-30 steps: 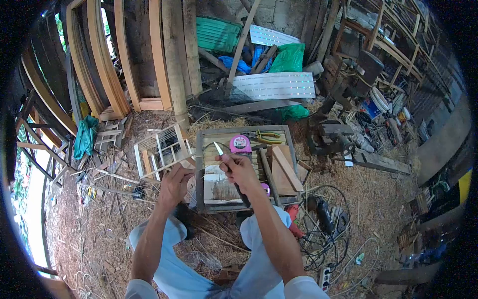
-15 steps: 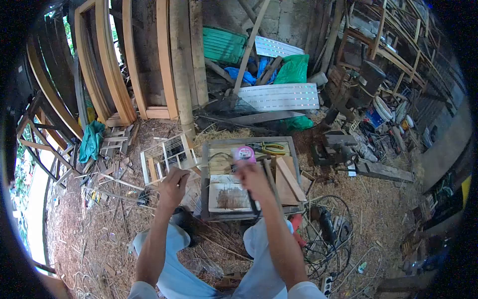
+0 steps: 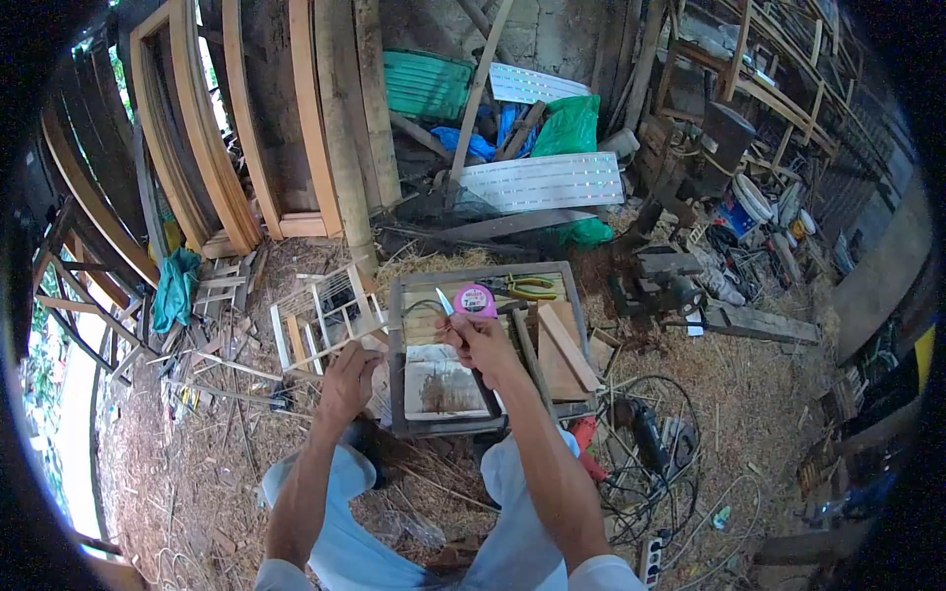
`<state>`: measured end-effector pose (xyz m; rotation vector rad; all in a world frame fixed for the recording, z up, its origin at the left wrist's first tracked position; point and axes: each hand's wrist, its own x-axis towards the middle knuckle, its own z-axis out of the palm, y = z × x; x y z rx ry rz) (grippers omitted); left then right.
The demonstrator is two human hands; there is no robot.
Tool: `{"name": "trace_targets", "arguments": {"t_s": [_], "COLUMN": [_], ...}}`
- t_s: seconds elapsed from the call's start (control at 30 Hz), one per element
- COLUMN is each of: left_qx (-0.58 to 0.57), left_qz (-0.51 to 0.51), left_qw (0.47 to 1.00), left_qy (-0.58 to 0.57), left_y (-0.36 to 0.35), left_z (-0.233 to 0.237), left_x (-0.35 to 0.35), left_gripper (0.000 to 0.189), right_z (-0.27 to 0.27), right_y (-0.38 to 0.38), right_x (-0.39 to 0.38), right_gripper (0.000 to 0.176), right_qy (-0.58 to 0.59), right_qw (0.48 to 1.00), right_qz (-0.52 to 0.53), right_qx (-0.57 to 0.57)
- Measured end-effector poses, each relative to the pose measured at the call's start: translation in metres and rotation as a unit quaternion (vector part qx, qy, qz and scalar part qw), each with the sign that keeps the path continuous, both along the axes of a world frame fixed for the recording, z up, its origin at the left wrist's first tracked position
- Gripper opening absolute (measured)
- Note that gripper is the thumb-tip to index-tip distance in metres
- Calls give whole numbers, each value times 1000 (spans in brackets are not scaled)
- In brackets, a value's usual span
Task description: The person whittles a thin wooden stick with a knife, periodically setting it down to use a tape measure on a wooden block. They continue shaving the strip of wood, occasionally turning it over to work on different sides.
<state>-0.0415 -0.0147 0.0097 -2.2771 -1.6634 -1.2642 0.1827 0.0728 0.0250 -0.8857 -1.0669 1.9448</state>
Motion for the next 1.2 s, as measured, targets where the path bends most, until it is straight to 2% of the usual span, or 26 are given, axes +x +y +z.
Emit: {"name": "trace_targets", "arguments": {"t_s": [0.1, 0.17, 0.23, 0.27, 0.3, 0.37, 0.4, 0.47, 0.53, 0.67, 0.73, 0.77, 0.9, 1.0, 1.07, 1.1, 1.2], "left_qx": [7, 5, -5, -5, -17, -50, -51, -75, -109, -139, -158, -132, -143, -113, -105, -105, -95], "left_qz": [-3, -2, 82, 82, 66, 37, 34, -39, -48, -68, -66, -86, -21, -36, -44, -51, -55], "left_qw": [1000, 1000, 996, 996, 996, 993, 993, 984, 981, 971, 974, 976, 975, 969, 974, 975, 974], "left_qy": [15, 3, -44, -42, -56, -99, -101, -155, -154, -183, -149, -150, -166, -218, -198, -191, -199], "left_y": [-3, -11, -16, -15, -12, -5, -1, 5, 9, 17, 17, 18, 22, 30, 29, 29, 31], "left_z": [-5, -5, 6, 5, 3, 2, 4, 12, 19, 21, 14, 13, 8, 2, 7, 8, 13], "left_x": [-8, -20, -43, -42, -37, -16, -6, 11, 19, 15, 9, 3, -21, -1, 10, 13, 19], "left_gripper": [11, 10, 9, 9, 8, 8, 8, 8, 8, 9, 7, 6, 5, 5, 6, 7, 7], "right_z": [-4, -10, -3, -2, 2, 0, 2, 1, 8, 8, 3, 7, 22, 31, 21, 35, 20], "right_y": [4, 25, 26, 22, 8, -4, -10, -16, -13, 3, 7, 14, 4, -1, 0, -6, -9], "right_x": [11, 45, 69, 76, 64, 42, 29, 5, -7, 14, 39, 57, 83, 61, 43, 35, 4], "right_gripper": [27, 30, 31, 32, 32, 28, 27, 27, 27, 24, 27, 30, 34, 39, 41, 33, 31], "right_qy": [-54, -20, -28, -39, -54, -119, -138, -109, -1, -44, -101, -38, -91, -60, -189, -222, -164], "right_qw": [998, 983, 979, 972, 974, 983, 984, 985, 996, 995, 978, 977, 963, 982, 974, 971, 975], "right_qz": [-27, -180, -198, -222, -199, -114, -47, 39, 14, 4, -146, -202, -229, -171, -114, -50, -6], "right_qx": [9, 18, 46, 70, 98, 81, 99, 124, 90, 86, 111, 48, 108, 60, 57, 77, 150]}}
